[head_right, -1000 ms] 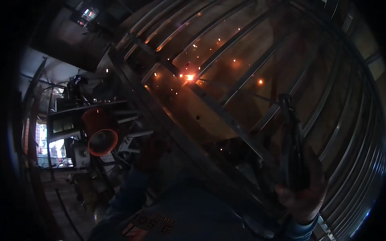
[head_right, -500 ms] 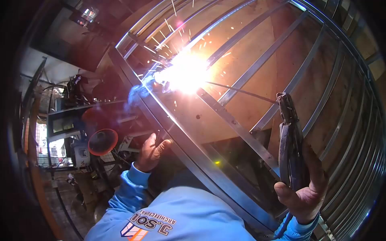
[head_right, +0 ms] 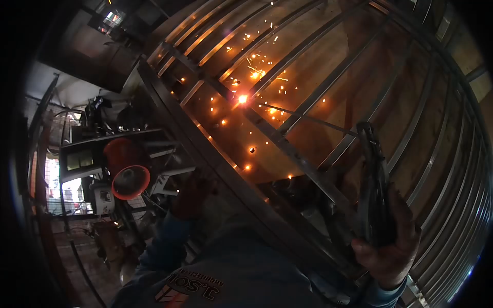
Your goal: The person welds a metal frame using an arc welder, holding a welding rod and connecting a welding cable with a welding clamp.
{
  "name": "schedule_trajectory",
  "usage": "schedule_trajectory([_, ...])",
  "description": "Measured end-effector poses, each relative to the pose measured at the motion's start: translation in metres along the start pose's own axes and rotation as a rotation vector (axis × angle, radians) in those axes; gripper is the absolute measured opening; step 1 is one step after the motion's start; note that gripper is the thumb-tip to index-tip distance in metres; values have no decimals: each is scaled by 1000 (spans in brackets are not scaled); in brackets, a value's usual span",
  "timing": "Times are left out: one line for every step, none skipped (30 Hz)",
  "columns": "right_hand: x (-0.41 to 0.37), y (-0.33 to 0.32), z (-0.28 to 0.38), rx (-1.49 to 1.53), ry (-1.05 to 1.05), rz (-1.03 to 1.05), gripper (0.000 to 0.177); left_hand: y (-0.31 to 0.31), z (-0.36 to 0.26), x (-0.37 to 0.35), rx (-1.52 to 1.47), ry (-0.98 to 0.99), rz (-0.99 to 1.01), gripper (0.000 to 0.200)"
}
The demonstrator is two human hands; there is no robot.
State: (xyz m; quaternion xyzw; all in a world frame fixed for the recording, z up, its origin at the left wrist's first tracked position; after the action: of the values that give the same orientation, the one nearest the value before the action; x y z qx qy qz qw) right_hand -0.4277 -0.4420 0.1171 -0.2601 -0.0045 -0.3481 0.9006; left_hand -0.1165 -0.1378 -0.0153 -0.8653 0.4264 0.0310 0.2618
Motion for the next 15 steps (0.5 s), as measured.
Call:
schedule_trajectory([0,0,0,-10,-20,-7,95,0,-3,0,-17,-5,0,53])
schedule_trajectory([0,1,1,-19,-24,-3,95,1,-14,-1,-70,-53,-3,56])
schedule_trajectory([3,1,3,-43,-39,-1,96,1,-18,-1,-124,-102,-5,58])
schedule_trajectory([5,1,5,-68,-55,0,96,-9,-14,0,122,-79,-12,66])
schedule_trajectory([5,1,4,-57,-64,6,96,-11,-5,-1,163,-144,4,68])
schedule_trajectory([6,1,4,-46,-73,12,95,-12,2,-2,204,-209,19,70])
schedule_trajectory([6,1,4,-28,-69,12,95,-12,1,-2,209,-195,16,69])
schedule_trajectory([6,2,3,-10,-64,12,95,-12,0,-2,214,-181,13,68])
schedule_trajectory([7,3,3,9,-60,13,95,-12,-1,-2,218,-168,11,67])
schedule_trajectory([7,2,3,11,-58,13,95,-12,-2,-2,213,-143,-1,66])
schedule_trajectory([7,2,3,13,-56,13,94,-12,-2,-2,209,-118,-13,64])
schedule_trajectory([7,2,3,14,-55,13,94,-12,-3,-2,204,-92,-25,63])
schedule_trajectory([7,0,6,-58,-83,48,93,-9,-4,-2,97,-126,-9,59])
schedule_trajectory([6,0,5,-37,-40,31,94,-9,-1,-2,172,-90,-4,57])
schedule_trajectory([4,-1,4,-16,2,13,94,-10,-10,-2,247,-37,-36,53])
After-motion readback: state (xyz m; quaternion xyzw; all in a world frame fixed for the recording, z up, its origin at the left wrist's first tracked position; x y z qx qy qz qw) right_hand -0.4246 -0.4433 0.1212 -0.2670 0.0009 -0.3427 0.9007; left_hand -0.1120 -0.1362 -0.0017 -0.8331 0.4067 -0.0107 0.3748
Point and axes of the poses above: each hand's wrist, its own x-axis towards the middle knuckle, its own y-axis out of the palm, z = x × y, the point moved 8 cm from there along x, towards the middle knuckle, and after that the axes turned 4 degrees about z, right-handed, at the moved point
